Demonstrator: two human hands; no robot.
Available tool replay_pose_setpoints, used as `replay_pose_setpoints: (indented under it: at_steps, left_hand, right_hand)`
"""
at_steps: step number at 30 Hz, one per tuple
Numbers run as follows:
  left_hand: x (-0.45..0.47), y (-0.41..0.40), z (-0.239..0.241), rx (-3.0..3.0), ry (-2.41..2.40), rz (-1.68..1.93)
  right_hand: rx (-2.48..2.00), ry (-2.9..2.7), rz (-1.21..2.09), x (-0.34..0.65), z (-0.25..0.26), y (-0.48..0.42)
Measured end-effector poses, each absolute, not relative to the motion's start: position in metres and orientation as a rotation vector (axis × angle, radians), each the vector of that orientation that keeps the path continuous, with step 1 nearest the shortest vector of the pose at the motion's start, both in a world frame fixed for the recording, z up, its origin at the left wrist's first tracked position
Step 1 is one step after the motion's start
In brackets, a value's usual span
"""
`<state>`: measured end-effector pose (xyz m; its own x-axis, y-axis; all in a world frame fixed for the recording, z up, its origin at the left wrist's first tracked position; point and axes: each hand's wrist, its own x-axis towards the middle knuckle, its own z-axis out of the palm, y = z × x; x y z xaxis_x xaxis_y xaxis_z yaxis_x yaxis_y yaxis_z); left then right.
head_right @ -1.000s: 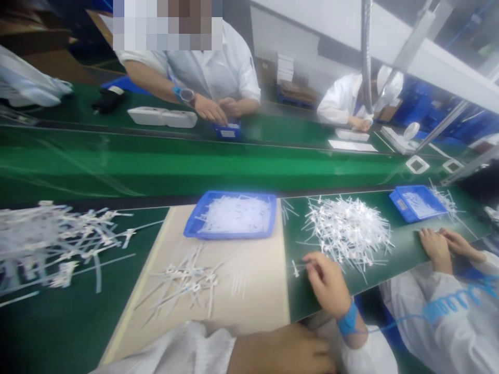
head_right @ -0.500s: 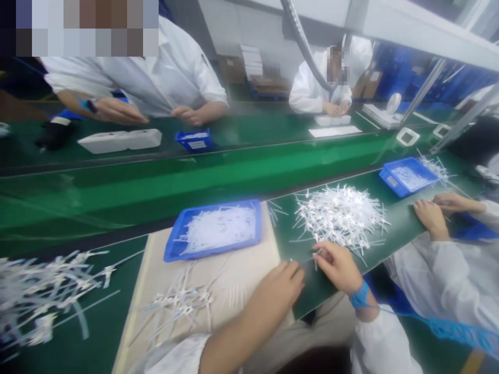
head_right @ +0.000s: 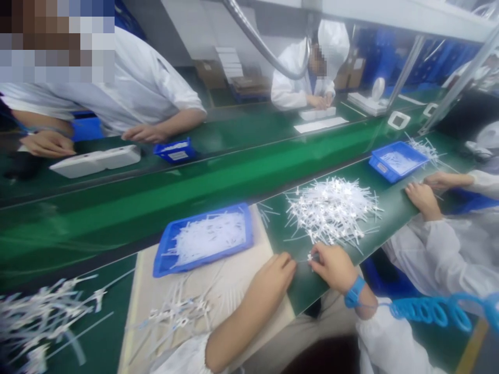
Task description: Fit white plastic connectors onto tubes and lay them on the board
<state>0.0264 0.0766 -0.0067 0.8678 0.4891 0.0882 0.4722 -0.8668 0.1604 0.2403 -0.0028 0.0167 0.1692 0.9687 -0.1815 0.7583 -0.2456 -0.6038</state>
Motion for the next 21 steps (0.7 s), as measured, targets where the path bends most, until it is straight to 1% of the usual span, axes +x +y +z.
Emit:
replay_pose_setpoints:
  at_steps: [5, 12, 17, 21]
  left_hand:
    - [0.022, 0.079, -0.009, 2.929, 0.711, 0.266]
    - [0.018, 0.084, -0.01, 2.9, 0.697, 0.329]
    - [0.017, 0.084, -0.012, 2.746, 0.564, 0.368]
    - [0.017, 0.081, -0.011, 2.557, 0.461, 0.479]
  right_hand:
    - [-2.075, -1.607, 0.716, 0.249, 0.012, -0.008]
    - [-2.082, -1.345, 0.617, 0.265, 0.002, -0.013]
    - [-1.978, -1.246, 0.677, 0.265, 0.006, -0.014]
    - [-1.866, -1.225, 0.749, 0.268, 0.014, -0.023]
